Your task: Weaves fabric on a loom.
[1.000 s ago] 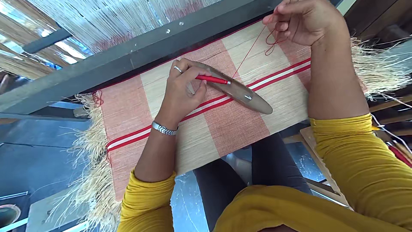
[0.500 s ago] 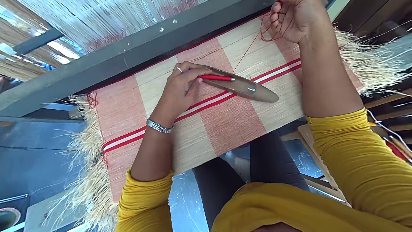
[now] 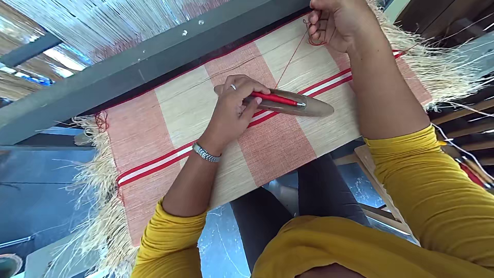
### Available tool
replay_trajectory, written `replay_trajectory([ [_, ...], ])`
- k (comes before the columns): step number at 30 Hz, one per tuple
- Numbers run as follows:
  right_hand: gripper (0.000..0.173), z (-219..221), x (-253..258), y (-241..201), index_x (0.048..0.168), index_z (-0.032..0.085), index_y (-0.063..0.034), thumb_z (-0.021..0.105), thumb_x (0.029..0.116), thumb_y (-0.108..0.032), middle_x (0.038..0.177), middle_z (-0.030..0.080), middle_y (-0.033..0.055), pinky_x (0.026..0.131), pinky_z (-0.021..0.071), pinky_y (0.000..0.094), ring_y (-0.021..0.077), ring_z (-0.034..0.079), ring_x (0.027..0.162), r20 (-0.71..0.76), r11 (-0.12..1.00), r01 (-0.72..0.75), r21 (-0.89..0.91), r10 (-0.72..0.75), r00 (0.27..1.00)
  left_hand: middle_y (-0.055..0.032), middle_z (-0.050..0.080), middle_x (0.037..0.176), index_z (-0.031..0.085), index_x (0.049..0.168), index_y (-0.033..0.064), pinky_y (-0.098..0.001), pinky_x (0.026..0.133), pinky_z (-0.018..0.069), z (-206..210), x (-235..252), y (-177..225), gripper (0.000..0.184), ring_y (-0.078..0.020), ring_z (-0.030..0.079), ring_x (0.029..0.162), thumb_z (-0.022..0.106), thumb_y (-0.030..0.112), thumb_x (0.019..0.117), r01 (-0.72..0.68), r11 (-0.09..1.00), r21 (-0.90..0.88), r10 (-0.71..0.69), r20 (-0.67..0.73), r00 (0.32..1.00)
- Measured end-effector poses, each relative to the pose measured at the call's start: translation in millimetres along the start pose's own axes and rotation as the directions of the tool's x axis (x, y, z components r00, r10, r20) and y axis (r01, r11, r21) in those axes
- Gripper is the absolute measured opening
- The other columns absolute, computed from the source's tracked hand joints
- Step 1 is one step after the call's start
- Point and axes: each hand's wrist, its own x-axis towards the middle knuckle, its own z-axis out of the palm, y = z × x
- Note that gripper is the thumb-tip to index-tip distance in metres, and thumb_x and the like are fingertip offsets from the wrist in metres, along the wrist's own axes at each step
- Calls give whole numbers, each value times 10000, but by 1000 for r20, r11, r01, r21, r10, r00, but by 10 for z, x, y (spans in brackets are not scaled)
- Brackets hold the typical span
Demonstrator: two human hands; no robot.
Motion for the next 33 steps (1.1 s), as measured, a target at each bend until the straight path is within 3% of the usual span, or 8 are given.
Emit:
replay_trajectory([
  [6, 103, -43, 7, -25, 1098, 553, -64, 534, 1067, -160, 761, 652, 31, 546, 557, 239, 116, 634, 581, -46, 995, 10, -102, -14, 999, 3, 526, 1498, 748, 1215, 289, -584, 1184, 237, 8, -53, -42, 281, -259, 353, 1469, 619, 420, 1002, -34, 977, 212, 20, 67, 998],
  [11, 124, -146, -4, -29, 1143, 563, -71, 544, 1040, -137, 736, 620, -13, 527, 516, 224, 76, 583, 557, -92, 934, 31, -355, -68, 993, 17, 603, 1409, 700, 1272, 236, -633, 1230, 173, 10, -58, -55, 298, -190, 488, 1390, 637, 299, 988, -27, 978, 205, -6, 161, 987],
  [15, 159, -246, 12, -39, 1173, 562, -48, 530, 1035, -119, 776, 684, 23, 535, 518, 240, 87, 617, 573, -230, 903, -7, -430, -102, 968, 9, 597, 1398, 728, 1197, 236, -616, 1203, 217, -31, -90, -88, 255, -206, 492, 1365, 613, 299, 978, -54, 974, 219, 19, 159, 987],
  [21, 193, -389, -68, -147, 1186, 591, -37, 565, 1020, -133, 846, 754, 43, 594, 567, 288, 115, 680, 627, -173, 826, -35, -563, -76, 982, 15, 616, 1353, 668, 1288, 235, -607, 1133, 287, -203, -133, -178, 362, -212, 513, 1319, 613, 340, 946, -44, 958, 284, 6, 131, 991],
  [24, 220, -513, -146, -194, 1083, 691, -53, 654, 1004, -255, 793, 705, 27, 574, 490, 312, 96, 570, 591, -88, 680, -65, -730, 1, 996, -15, 610, 1386, 671, 1305, 215, -625, 1094, 333, -574, -174, -197, 367, -244, 520, 1328, 601, 364, 977, 21, 946, 324, -36, 41, 999],
  [27, 322, -602, -194, -240, 949, 731, -89, 639, 1018, -390, 788, 692, 9, 590, 459, 328, 80, 543, 606, -58, 582, -83, -809, 62, 996, -93, 570, 1408, 578, 1376, 72, -453, 1080, 480, -1096, -250, -123, 479, -215, 560, 1289, 634, 360, 998, 72, 984, 165, -51, -128, 990],
  [30, 299, -632, -290, -311, 914, 738, -60, 646, 1019, -324, 785, 705, 29, 632, 502, 353, 97, 571, 616, 30, 579, -29, -815, 92, 995, -19, 566, 1376, 466, 1455, 112, -351, 1031, 510, -1518, -489, -195, 585, -150, 591, 1210, 698, 332, 965, 96, 995, -40, -103, -351, 931],
  [33, 261, -447, -464, -334, 869, 754, -41, 663, 1002, -246, 729, 712, 48, 601, 551, 364, 125, 615, 580, 369, 568, 234, -789, 134, 920, 0, 607, 1354, 509, 1441, 71, -326, 1080, 478, -1871, -1027, -365, 529, -107, 590, 1226, 676, 297, 994, 196, 979, -55, -194, -542, 818],
])
